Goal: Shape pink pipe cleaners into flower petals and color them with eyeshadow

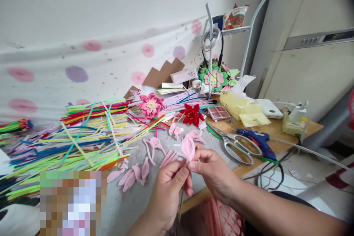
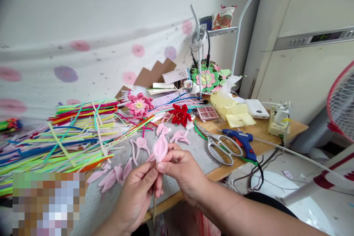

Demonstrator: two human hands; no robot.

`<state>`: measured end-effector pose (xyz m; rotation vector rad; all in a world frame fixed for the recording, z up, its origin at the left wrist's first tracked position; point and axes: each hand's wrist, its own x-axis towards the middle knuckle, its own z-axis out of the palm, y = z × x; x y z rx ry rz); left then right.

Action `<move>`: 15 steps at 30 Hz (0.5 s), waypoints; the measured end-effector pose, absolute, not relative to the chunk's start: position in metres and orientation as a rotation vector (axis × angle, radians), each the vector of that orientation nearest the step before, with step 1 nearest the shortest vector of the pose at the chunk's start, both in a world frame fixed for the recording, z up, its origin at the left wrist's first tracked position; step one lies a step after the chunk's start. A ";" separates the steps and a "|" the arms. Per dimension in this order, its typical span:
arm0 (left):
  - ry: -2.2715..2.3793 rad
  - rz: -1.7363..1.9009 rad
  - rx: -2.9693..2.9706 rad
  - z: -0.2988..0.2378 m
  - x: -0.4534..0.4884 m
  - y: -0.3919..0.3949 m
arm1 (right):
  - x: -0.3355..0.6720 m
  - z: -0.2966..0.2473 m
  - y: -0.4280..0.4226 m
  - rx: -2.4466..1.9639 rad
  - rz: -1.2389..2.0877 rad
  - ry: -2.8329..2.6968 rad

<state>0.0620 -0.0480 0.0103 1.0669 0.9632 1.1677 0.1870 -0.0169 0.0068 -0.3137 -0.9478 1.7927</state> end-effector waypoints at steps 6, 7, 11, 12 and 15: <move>0.848 1.153 0.875 0.018 0.066 -0.044 | 0.191 0.006 -0.015 -0.428 1.755 -0.984; 0.831 1.144 0.855 0.018 0.066 -0.043 | 0.192 0.006 -0.014 -0.447 1.735 -1.022; 0.867 1.124 0.888 0.017 0.065 -0.040 | 0.195 0.005 -0.009 -0.576 1.546 -1.168; 0.905 1.125 0.934 0.015 0.064 -0.039 | 0.196 0.005 -0.008 -0.616 1.493 -1.193; 1.022 1.086 1.113 0.011 0.062 -0.037 | 0.199 0.005 -0.006 -0.731 1.298 -1.350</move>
